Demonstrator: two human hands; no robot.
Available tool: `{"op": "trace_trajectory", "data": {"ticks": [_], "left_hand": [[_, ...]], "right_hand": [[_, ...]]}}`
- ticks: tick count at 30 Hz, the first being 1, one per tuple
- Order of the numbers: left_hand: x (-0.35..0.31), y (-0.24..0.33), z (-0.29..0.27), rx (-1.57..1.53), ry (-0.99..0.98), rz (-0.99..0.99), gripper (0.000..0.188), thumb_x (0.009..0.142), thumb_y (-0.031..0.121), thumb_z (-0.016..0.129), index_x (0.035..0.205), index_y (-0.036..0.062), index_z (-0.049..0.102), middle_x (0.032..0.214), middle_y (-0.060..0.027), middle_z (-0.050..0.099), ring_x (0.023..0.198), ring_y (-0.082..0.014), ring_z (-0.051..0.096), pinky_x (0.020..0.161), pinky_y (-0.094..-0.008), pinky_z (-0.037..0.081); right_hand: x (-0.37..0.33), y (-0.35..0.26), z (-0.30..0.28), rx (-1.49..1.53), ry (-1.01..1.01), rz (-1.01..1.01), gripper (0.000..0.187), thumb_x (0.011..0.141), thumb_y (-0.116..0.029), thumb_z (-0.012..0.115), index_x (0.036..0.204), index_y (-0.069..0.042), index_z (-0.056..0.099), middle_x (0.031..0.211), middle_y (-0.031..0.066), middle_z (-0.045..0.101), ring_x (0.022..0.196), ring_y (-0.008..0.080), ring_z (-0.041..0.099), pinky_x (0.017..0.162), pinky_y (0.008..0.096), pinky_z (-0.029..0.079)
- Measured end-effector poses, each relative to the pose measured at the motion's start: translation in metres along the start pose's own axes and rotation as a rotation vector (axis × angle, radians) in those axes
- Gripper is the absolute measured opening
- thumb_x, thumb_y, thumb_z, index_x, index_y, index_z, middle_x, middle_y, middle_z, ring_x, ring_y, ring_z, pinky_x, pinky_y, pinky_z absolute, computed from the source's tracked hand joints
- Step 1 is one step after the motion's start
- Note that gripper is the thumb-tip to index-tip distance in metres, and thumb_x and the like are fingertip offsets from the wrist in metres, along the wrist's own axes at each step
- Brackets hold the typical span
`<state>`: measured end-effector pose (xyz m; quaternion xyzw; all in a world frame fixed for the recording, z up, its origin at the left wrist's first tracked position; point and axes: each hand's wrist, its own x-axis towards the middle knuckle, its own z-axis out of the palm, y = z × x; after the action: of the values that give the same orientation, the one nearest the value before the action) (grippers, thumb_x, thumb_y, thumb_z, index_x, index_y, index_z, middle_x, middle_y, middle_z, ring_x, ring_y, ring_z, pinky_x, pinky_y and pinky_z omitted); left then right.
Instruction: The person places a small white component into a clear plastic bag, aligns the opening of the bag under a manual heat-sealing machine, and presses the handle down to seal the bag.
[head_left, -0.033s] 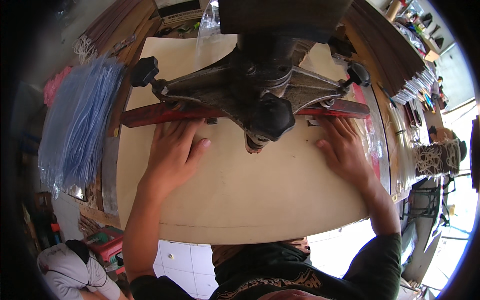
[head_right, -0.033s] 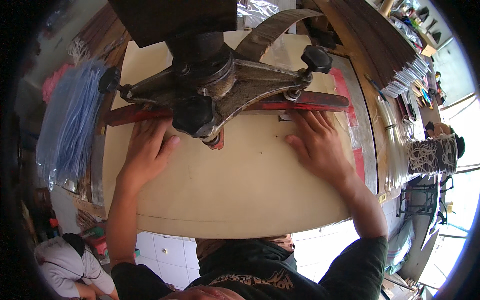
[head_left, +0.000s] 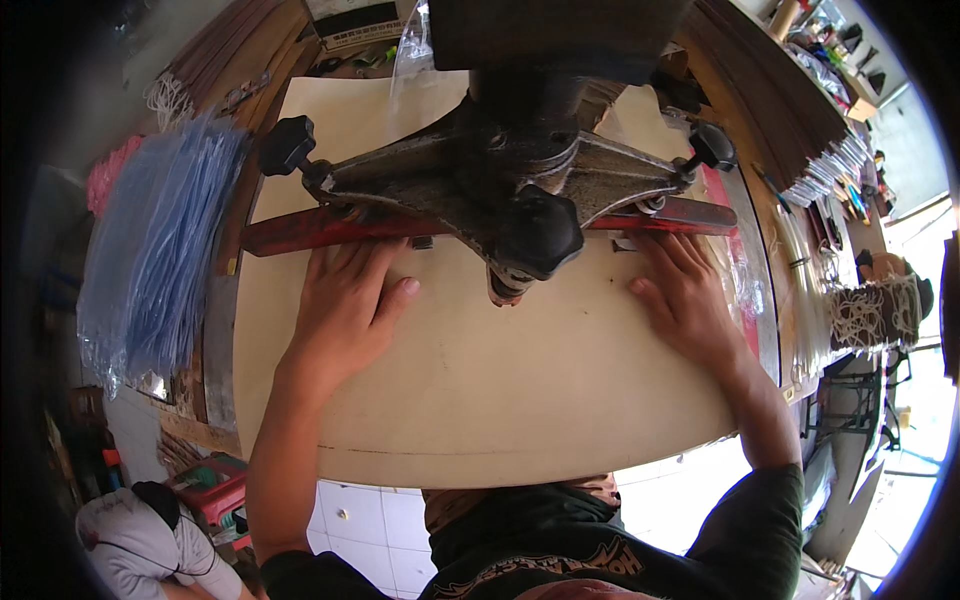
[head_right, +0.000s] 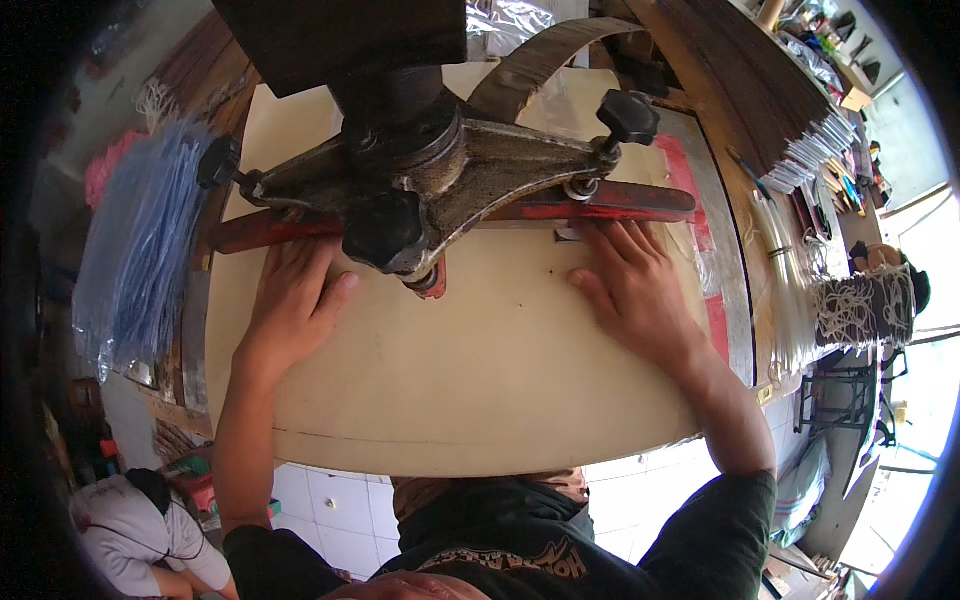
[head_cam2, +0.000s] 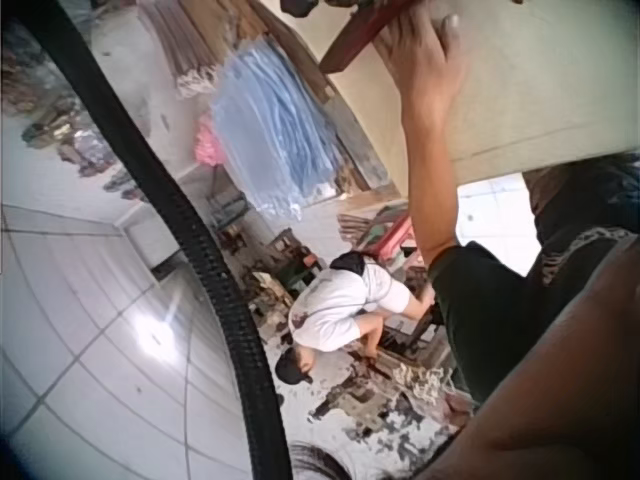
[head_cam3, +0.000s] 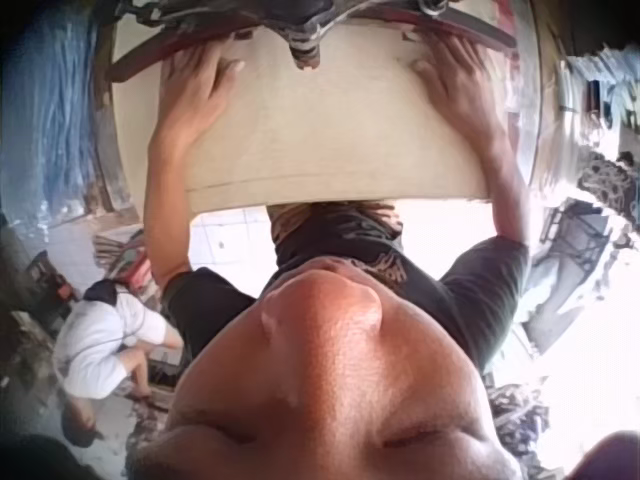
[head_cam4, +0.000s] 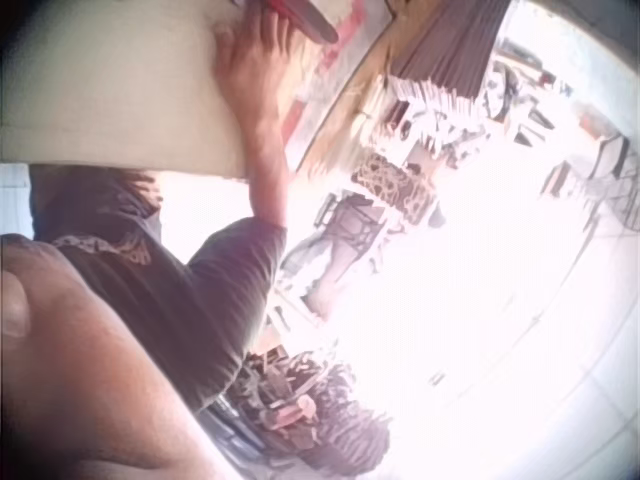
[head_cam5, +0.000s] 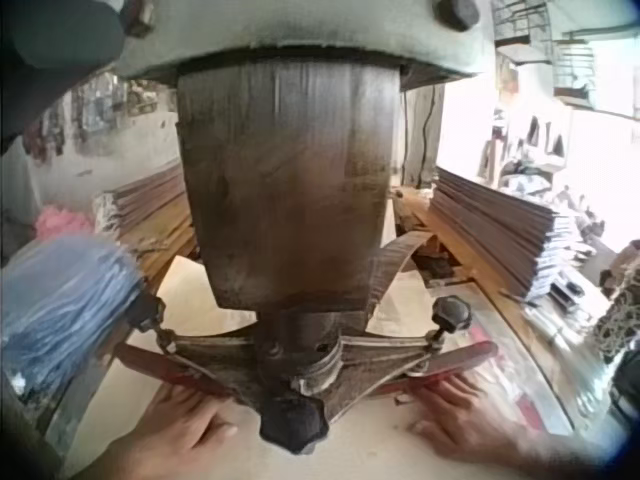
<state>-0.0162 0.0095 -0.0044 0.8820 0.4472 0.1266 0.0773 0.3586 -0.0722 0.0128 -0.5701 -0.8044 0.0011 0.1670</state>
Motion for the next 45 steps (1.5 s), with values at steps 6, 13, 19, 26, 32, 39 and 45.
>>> {"op": "trace_trajectory", "data": {"ticks": [6, 13, 19, 26, 32, 39, 45], "left_hand": [[-0.001, 0.001, -0.002, 0.001, -0.038, 0.03, 0.052, 0.101, 0.03, 0.057, 0.142, -0.0007, 0.049, 0.147, -0.0234, 0.049, 0.141, -0.0401, 0.041, 0.122, -0.0542, 0.022], [-0.046, -0.004, -0.017, -0.06, -0.112, 0.115, 0.054, 0.1, 0.03, 0.059, 0.145, 0.0026, 0.048, 0.148, -0.0227, 0.049, 0.144, -0.0365, 0.039, 0.118, -0.0557, 0.03], [-0.164, 0.089, -0.127, -0.485, -0.421, 1.082, 0.024, 0.095, 0.025, 0.065, 0.104, 0.0025, 0.067, 0.109, -0.0136, 0.068, 0.097, -0.0332, 0.066, 0.092, -0.047, 0.051], [-0.234, 0.164, -0.158, -0.844, -0.36, 1.507, 0.023, 0.094, 0.018, 0.059, 0.073, 0.0104, 0.059, 0.072, -0.004, 0.055, 0.071, -0.0244, 0.057, 0.077, -0.0464, 0.046], [-0.184, 0.175, -0.143, -0.813, -0.674, 1.622, 0.022, 0.099, 0.03, 0.06, 0.089, 0.0114, 0.066, 0.096, -0.0019, 0.064, 0.089, -0.0218, 0.059, 0.09, -0.0416, 0.047], [-0.096, 0.156, -0.047, -1.161, -0.635, 1.143, 0.042, 0.086, 0.041, 0.077, 0.111, 0.0085, 0.071, 0.102, -0.0045, 0.071, 0.095, -0.0289, 0.065, 0.09, -0.0428, 0.05], [-0.078, 0.141, 0.018, -1.137, -0.294, 0.642, 0.026, 0.096, 0.023, 0.072, 0.112, 0.0024, 0.07, 0.1, -0.0073, 0.073, 0.091, -0.0252, 0.069, 0.084, -0.0354, 0.054]], "right_hand": [[-0.005, 0.0, 0.0, 0.033, 0.001, 0.02, 0.051, 0.097, -0.028, 0.061, 0.137, 0.004, 0.055, 0.131, 0.0233, 0.06, 0.128, 0.0413, 0.054, 0.112, 0.0483, 0.039], [-0.02, 0.01, -0.006, 0.2, 0.369, -0.149, 0.013, 0.09, -0.011, 0.07, 0.094, 0.001, 0.072, 0.09, 0.0147, 0.073, 0.083, 0.0343, 0.072, 0.075, 0.0407, 0.058], [-0.029, 0.053, -0.065, -0.071, 0.586, 0.219, 0.013, 0.092, -0.022, 0.071, 0.092, -0.01, 0.076, 0.08, 0.0108, 0.074, 0.068, 0.0285, 0.072, 0.062, 0.0385, 0.056], [-0.112, 0.177, -0.127, -0.488, -0.02, 0.87, 0.034, 0.082, -0.044, 0.078, 0.106, -0.02, 0.078, 0.107, 0.0094, 0.076, 0.102, 0.0306, 0.072, 0.081, 0.0483, 0.056], [-0.155, 0.267, -0.104, -0.416, -0.058, 0.667, 0.017, 0.072, -0.02, 0.085, 0.078, -0.009, 0.074, 0.078, 0.0089, 0.071, 0.078, 0.0253, 0.072, 0.07, 0.0402, 0.056], [-0.16, 0.28, -0.101, -0.148, 0.001, 0.558, 0.008, 0.07, -0.007, 0.077, 0.076, 0.0, 0.076, 0.065, 0.0115, 0.07, 0.053, 0.0186, 0.066, 0.055, 0.0363, 0.054], [-0.151, 0.278, -0.125, -0.001, -0.109, 0.759, 0.014, 0.081, -0.013, 0.069, 0.08, 0.0, 0.073, 0.067, 0.0086, 0.071, 0.055, 0.0169, 0.067, 0.049, 0.0333, 0.053]]}}
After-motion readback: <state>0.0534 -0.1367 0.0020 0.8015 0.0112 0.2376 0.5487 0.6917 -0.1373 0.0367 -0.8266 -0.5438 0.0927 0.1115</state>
